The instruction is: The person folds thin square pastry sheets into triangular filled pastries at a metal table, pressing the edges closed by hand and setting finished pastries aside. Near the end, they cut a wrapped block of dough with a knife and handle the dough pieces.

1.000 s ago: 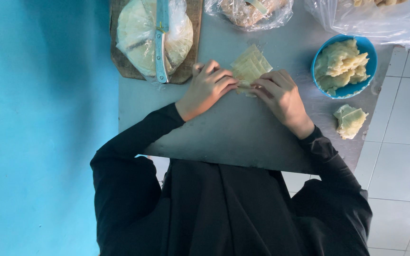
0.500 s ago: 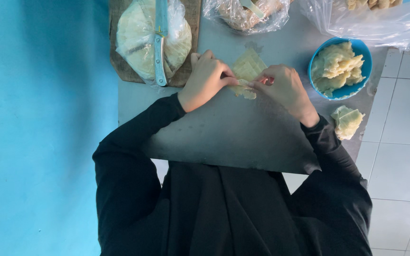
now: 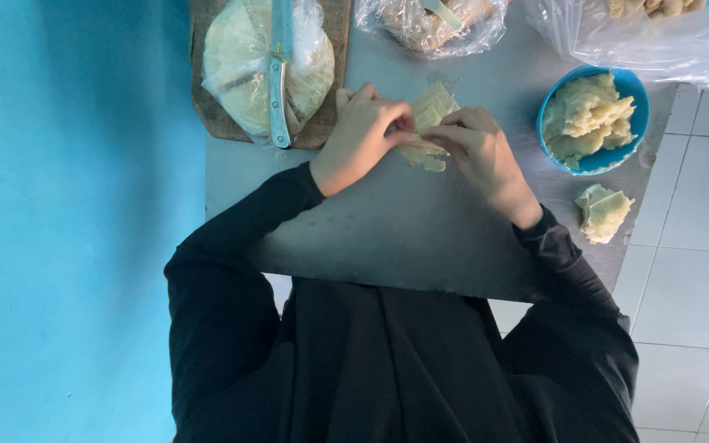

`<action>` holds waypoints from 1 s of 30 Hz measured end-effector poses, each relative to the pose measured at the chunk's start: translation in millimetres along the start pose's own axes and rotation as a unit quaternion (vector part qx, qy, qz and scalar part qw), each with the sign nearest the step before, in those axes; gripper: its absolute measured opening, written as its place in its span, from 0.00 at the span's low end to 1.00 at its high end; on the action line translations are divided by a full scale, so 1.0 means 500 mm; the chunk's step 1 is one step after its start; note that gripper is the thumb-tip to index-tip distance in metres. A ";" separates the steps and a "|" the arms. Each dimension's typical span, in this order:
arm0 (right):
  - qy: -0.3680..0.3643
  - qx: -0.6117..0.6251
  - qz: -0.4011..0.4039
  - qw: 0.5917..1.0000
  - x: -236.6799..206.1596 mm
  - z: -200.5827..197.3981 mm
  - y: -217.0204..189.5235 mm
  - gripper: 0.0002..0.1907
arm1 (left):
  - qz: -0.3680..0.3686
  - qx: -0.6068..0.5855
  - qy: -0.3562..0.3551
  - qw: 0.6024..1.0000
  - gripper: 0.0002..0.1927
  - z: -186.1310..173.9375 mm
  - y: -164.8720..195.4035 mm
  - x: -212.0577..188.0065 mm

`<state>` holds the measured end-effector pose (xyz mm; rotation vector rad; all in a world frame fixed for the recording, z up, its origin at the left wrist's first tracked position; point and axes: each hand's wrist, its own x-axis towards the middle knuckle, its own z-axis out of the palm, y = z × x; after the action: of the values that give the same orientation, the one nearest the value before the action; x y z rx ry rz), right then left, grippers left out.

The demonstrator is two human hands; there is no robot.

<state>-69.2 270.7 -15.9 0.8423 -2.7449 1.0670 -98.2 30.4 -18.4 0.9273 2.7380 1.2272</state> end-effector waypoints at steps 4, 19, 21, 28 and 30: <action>-0.018 -0.010 0.005 1.000 -0.009 -0.002 -0.005 0.12 | 0.058 0.085 0.024 0.994 0.04 0.010 0.009 -0.022; -0.049 0.017 0.034 0.998 0.014 -0.035 -0.038 0.10 | 0.061 0.095 -0.014 0.994 0.09 0.006 -0.002 -0.015; -0.054 0.003 0.029 0.998 0.018 -0.041 -0.041 0.09 | 0.046 0.073 -0.028 0.996 0.09 0.005 -0.002 -0.005; 0.009 -0.029 -0.027 0.999 0.011 -0.028 -0.041 0.07 | -0.021 0.064 -0.047 0.997 0.10 0.001 0.005 0.012; 0.020 -0.036 -0.040 0.998 0.007 -0.022 -0.040 0.08 | -0.046 0.057 -0.056 0.996 0.10 -0.001 0.009 0.015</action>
<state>-62.9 264.1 5.4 0.9028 -2.6751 0.9548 -102.2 36.3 -13.3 0.8388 2.7520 0.9819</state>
